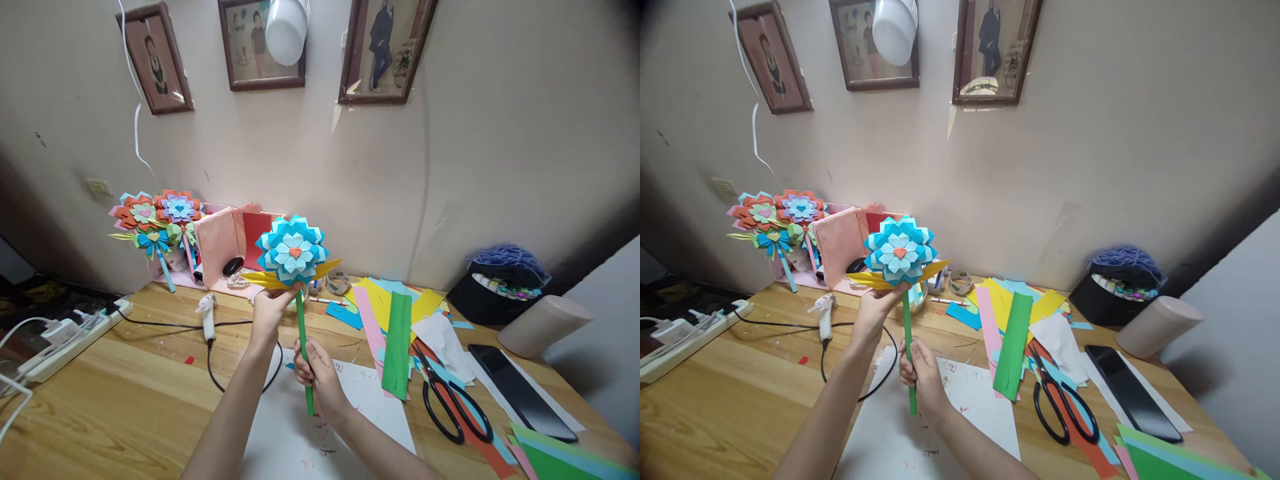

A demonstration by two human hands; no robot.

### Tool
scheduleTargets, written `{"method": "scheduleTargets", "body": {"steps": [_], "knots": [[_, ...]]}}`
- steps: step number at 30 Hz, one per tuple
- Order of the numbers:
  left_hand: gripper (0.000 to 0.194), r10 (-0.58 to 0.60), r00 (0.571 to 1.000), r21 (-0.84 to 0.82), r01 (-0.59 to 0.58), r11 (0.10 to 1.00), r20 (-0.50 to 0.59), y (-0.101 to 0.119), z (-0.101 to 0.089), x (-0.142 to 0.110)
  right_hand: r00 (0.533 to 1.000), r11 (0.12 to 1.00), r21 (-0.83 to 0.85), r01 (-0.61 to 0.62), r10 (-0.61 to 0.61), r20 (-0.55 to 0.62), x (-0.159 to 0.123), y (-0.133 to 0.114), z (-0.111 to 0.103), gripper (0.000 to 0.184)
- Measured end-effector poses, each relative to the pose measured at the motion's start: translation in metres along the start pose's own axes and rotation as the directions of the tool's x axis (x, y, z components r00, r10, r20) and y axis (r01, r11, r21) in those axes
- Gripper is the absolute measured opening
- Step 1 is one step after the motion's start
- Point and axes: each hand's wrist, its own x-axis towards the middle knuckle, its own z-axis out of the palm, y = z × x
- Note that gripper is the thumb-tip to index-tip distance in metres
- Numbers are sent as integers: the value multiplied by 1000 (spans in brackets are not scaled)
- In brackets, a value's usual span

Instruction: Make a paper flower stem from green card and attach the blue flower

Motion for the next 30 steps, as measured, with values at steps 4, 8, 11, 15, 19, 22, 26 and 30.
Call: {"method": "scheduleTargets", "body": {"steps": [4,8,11,15,19,22,26,30], "knots": [[39,-10,1000,-22,10,1000,3,1,1,-1,1000,1000,2,10,-10,18,0,1,-1,26],[41,-23,1000,-30,23,999,-17,0,2,-1,1000,1000,-1,-7,7,9,0,0,0,29],[41,-22,999,-27,21,999,-37,0,1,-1,1000,1000,-10,-19,19,0,-1,0,0,30],[43,-12,999,-29,11,1000,-43,0,1,-1,1000,1000,-9,-5,5,-1,-1,1,0,29],[43,-23,998,-26,22,999,-52,1,2,-2,1000,1000,-10,-14,14,-10,-1,3,0,31],[45,-36,998,-29,34,999,-53,3,3,-3,1000,1000,-4,-17,17,-7,-1,4,-1,30],[48,-34,998,-28,32,999,-53,3,3,-2,1000,1000,1,-9,9,3,-2,6,-1,29],[51,-19,999,-11,18,1000,-48,4,2,-2,1000,1000,-12,-17,17,1,-2,5,-1,31]]}}
